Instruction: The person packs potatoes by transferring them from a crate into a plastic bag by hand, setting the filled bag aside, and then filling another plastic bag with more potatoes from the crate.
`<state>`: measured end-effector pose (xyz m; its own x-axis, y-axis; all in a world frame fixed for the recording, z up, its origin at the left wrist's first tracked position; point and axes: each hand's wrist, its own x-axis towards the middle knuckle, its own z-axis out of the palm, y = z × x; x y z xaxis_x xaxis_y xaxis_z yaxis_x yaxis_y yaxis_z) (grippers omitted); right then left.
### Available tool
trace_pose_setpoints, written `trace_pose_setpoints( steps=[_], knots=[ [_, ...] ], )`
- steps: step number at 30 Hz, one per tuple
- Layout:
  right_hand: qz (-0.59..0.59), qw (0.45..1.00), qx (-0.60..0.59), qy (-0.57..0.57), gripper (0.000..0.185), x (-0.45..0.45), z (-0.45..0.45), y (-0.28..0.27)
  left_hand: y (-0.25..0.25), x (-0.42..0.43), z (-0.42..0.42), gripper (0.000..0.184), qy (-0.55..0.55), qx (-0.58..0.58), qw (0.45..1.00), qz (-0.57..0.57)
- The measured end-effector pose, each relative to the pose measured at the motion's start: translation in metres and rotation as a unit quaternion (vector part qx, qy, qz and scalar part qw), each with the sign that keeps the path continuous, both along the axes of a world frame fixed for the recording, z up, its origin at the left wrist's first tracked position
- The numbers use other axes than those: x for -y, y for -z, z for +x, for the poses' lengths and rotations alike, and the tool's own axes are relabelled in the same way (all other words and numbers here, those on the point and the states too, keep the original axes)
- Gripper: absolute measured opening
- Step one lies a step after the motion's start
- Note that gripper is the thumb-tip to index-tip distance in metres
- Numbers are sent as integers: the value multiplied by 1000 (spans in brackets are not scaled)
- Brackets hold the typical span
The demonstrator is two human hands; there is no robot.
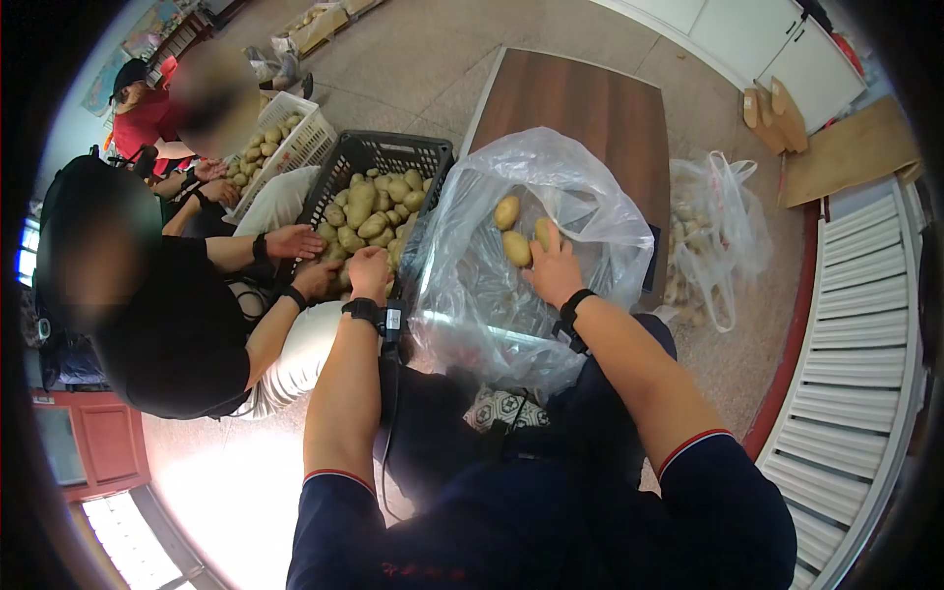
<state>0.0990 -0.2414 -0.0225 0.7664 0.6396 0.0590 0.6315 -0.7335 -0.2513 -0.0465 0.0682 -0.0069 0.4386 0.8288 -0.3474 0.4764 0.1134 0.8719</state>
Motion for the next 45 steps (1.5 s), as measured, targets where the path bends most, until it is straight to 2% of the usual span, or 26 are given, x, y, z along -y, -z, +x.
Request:
trace_pose_setpoints(
  steps=[5,8,10,11,13,15,17,19,21,23,26,28,29,32,34,36,40,42,45],
  knots=[
    [-12,1000,5,-22,44,2,-13,4,-2,2,-3,28,23,15,1000,-15],
    [31,998,33,-40,36,4,-15,5,-4,3,-8,28,43,30,999,-8],
    [135,990,-30,-28,32,4,-8,8,-20,13,-9,27,45,31,998,-29],
    [136,989,-32,-47,32,3,-8,5,-28,17,-12,26,54,29,997,-49],
    [108,993,-53,-4,31,4,-9,-4,-36,24,-16,26,51,48,996,-62],
    [126,990,-58,13,30,4,-7,-8,-38,26,-15,27,91,12,994,-50],
    [146,989,-33,-2,31,5,2,-1,-40,32,-13,26,79,-3,997,-18],
    [168,985,-22,-21,29,7,9,2,-12,26,-9,23,105,31,991,76],
    [182,983,-28,-17,28,8,10,0,-17,27,-18,24,95,54,983,145],
    [209,978,1,-2,26,4,12,3,-32,43,-8,24,119,55,990,60],
    [246,968,-43,17,25,-1,13,-3,-53,56,-2,25,141,51,988,29],
    [337,926,-164,44,30,-5,10,-1,-50,63,0,26,168,51,984,1],
    [355,896,-261,54,32,-7,7,-2,-50,65,3,30,183,45,982,-34],
    [443,742,-499,63,35,-13,-17,-16,-52,77,5,40,219,40,969,-106],
    [425,689,-584,61,36,-17,-29,-33,-55,84,9,52,252,30,956,-145],
    [439,646,-620,79,36,-23,-44,-45,-62,92,11,47,299,15,941,-158],
    [401,644,-648,68,35,-33,-52,-46,-66,102,13,42,356,14,911,-207],
    [377,713,-591,9,36,-32,-54,-49,-74,104,12,41,367,14,898,-242],
    [354,735,-579,9,38,-31,-51,-48,-65,96,11,41,362,39,896,-253]
  ],
)
